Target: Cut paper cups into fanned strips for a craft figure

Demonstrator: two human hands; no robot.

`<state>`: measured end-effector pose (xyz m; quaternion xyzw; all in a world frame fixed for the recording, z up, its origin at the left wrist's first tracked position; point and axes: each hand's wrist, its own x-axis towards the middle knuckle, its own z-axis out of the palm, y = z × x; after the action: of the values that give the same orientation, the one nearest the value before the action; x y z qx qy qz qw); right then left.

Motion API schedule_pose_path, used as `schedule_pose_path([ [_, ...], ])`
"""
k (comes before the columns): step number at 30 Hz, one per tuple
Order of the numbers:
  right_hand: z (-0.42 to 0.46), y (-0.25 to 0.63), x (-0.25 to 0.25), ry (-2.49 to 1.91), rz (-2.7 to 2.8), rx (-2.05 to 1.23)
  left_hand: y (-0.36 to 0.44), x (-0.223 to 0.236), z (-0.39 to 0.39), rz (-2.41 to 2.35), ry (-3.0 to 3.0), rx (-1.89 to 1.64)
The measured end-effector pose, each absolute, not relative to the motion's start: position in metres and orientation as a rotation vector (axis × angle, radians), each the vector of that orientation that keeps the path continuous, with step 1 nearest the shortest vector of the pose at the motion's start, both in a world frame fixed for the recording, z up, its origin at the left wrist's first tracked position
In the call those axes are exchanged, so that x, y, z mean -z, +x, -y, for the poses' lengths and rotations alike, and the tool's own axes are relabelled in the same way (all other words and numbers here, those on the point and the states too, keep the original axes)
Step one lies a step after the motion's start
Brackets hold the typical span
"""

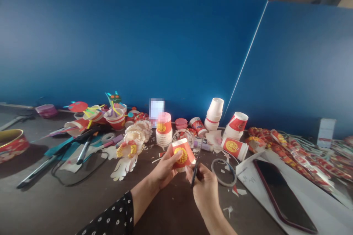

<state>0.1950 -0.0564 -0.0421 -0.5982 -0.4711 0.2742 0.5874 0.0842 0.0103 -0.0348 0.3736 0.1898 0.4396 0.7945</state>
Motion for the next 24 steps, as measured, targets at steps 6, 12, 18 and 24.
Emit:
schedule_pose_path([
  [6, 0.056, 0.195, 0.043, -1.432, 1.156, -0.617, 0.084, 0.033, -0.013, -0.424, 0.819, -0.949],
  [12, 0.059, 0.192, 0.036, -1.400, 1.185, -0.685, 0.080, 0.030, -0.017, -0.414, 0.813, -0.953],
  [18, 0.061, 0.189, 0.033, -1.379, 1.190, -0.753, 0.073, 0.031, -0.021, -0.296, 0.860, -0.892],
  [24, 0.061, 0.190, 0.031, -1.346, 1.174, -0.722, 0.069, 0.032, -0.025, -0.285, 0.875, -0.877],
])
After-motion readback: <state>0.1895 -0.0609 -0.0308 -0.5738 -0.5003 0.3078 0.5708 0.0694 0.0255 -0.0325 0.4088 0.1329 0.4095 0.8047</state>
